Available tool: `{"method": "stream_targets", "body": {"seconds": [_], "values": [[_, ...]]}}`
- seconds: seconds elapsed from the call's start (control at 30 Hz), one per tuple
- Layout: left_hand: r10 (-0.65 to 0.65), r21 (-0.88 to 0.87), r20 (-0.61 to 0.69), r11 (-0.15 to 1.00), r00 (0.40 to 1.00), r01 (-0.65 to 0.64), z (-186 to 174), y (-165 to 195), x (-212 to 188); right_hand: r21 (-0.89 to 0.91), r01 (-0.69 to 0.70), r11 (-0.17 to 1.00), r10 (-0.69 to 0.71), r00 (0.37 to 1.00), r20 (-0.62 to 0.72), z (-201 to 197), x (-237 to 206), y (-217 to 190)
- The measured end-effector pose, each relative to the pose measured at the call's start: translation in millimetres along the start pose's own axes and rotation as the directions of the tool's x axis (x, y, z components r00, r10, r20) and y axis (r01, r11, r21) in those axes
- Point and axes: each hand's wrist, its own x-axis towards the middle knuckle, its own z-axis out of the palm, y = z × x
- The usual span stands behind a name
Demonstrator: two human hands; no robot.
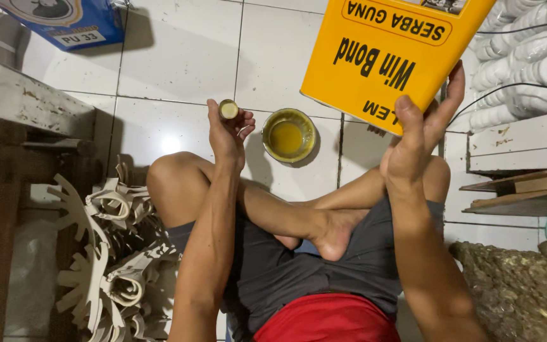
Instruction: The person sits on the floor and assembles shoe components by hand, interlocking white and brown pieces into star-like clusters. They then pour a yellow liquid from a yellow can into a small bowl and handle a white strip.
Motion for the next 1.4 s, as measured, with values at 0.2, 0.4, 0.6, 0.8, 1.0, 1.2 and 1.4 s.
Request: {"method": "stream_targets", "body": {"seconds": [0.2,0.4,0.6,0.8,1.0,1.2,1.4], "values": [[0.005,-0.046,-0.019,0.999,1.0,-0.006,4,4,-1,-0.022,0.018,1.0,-0.018,1.0,0.011,6,1,-3],[0.028,-0.074,-0.031,0.997,0.999,-0.031,4,5,-4,-0.087,0.048,0.995,-0.045,0.998,0.038,13,-3,-8],[0.029,-0.084,-0.085,0.996,0.996,-0.037,3,5,-3,-0.093,0.019,0.995,-0.016,0.999,0.029,22,7,-21],[0.14,-0.063,0.07,0.989,0.988,-0.136,1,5,-4,-0.036,-0.015,0.999,0.017,0.998,0.056,20,12,-21],[0.233,-0.088,0.317,0.972,0.919,-0.216,37,39,-2,-0.06,-0.031,0.998,0.036,0.996,0.078,16,9,-17],[0.278,-0.078,0.653,0.95,0.705,-0.303,102,74,-27,-0.138,-0.007,0.99,0.022,0.994,0.105,27,10,-25],[0.284,-0.09,0.648,0.95,0.706,-0.3,115,80,-55,-0.288,0.134,0.948,-0.099,0.986,0.133,33,0,-36]]}}
